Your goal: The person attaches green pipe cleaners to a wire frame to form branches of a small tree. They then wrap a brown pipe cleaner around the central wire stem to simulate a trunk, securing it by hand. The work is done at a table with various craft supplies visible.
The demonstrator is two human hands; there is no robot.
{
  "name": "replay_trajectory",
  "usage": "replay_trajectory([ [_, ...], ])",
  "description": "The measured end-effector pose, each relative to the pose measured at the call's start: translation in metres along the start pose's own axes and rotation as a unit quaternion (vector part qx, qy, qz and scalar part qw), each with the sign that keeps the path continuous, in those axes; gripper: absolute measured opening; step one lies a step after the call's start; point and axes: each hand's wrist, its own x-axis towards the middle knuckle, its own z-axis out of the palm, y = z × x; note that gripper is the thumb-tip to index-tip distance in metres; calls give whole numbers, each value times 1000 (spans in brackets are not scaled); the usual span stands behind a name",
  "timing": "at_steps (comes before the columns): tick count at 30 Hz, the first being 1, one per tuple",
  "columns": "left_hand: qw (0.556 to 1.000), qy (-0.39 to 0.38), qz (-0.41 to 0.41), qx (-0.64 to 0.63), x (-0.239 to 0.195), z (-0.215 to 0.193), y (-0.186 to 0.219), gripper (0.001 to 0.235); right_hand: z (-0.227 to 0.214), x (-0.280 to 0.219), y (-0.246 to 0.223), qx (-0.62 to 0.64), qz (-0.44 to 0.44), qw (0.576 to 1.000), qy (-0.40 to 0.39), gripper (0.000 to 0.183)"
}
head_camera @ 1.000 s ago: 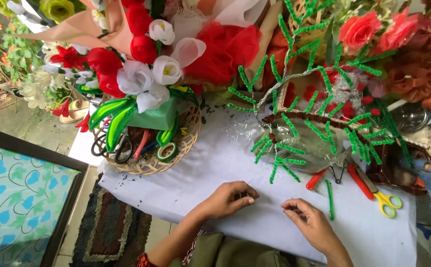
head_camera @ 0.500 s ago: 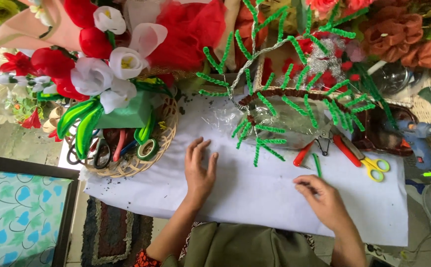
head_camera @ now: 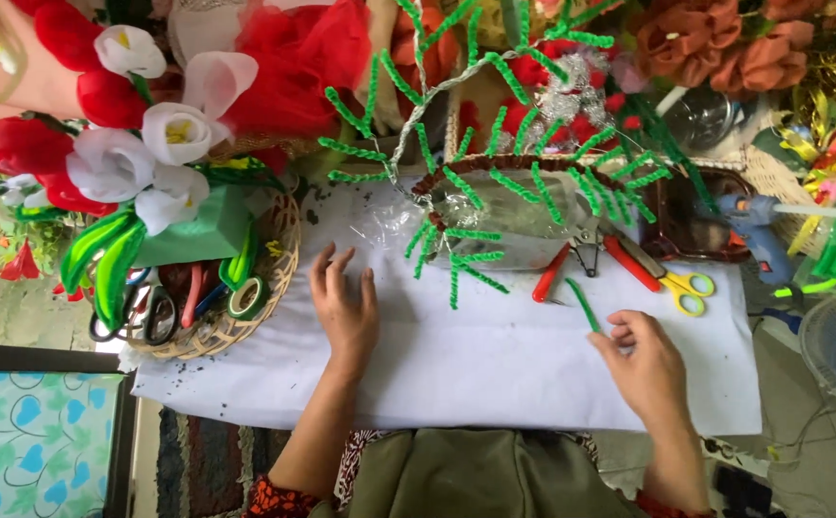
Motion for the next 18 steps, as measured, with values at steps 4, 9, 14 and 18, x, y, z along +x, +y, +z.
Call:
replay_trajectory([
  [4,999,32,2,10,-3,3,-2,36,19,-3,8,-41,-72,995,62,46],
  [9,999,31,6,23,-6,3,-5,35,27,5,22,-80,-76,989,94,20],
  [14,999,37,3,31,-7,5,-3,35,24,15,35,-52,-98,979,170,21],
  [18,999,43,1,27,-6,4,1,34,16,20,46,85,-98,978,162,24],
])
